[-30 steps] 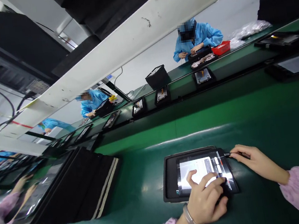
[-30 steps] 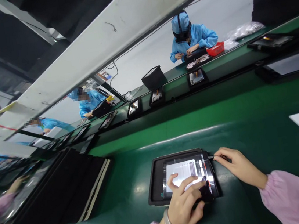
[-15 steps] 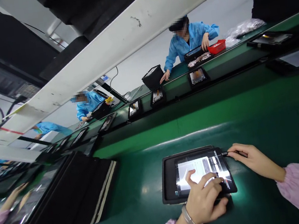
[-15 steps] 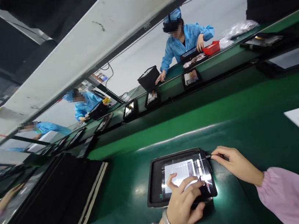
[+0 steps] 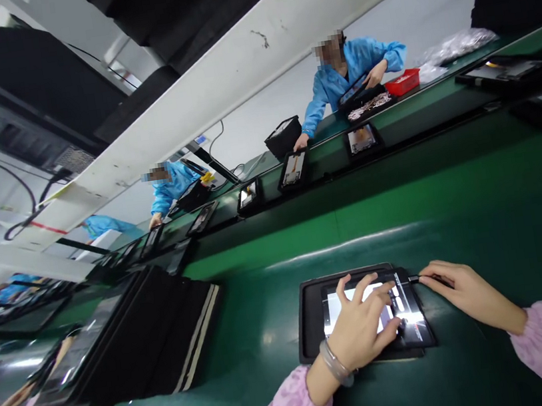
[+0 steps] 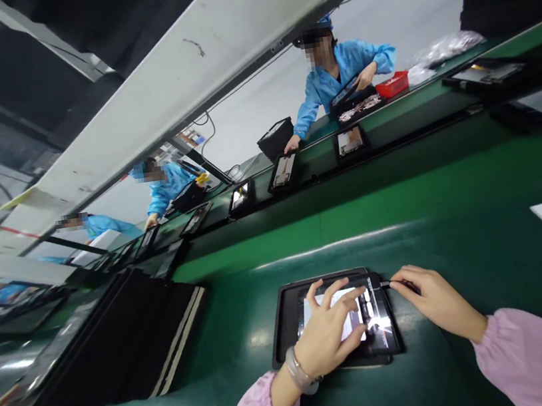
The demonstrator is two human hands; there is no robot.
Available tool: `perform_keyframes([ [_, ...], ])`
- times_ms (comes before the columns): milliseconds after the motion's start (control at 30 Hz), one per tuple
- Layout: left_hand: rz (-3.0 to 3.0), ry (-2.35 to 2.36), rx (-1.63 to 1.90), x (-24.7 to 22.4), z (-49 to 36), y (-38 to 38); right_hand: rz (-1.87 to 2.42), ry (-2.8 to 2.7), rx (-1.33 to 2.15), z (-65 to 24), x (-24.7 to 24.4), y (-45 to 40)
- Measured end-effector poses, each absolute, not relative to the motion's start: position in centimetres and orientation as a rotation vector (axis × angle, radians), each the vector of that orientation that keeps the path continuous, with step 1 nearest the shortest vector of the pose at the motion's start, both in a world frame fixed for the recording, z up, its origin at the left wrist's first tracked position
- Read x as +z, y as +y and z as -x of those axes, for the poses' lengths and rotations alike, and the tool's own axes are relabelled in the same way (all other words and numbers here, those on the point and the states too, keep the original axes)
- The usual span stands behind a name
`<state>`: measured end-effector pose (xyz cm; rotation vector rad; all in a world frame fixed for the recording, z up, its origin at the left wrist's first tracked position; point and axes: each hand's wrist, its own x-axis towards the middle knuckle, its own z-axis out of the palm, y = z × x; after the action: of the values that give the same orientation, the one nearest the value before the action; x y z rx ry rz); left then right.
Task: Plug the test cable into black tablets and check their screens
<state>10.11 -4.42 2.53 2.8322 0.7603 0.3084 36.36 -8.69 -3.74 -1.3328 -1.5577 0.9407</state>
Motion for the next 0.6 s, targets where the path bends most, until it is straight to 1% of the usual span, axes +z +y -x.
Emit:
perform_keyframes([
  [200, -2.842, 0.715, 0.335, 1.5, -10.3, -4.3, 1.334, -1.560, 0.938, -36.4, -4.0, -8.7],
  [600, -2.798, 0.692, 0.317, 2.3, -11.5, -4.3, 1.357, -1.608, 0.904, -36.8, -4.7, -8.7],
])
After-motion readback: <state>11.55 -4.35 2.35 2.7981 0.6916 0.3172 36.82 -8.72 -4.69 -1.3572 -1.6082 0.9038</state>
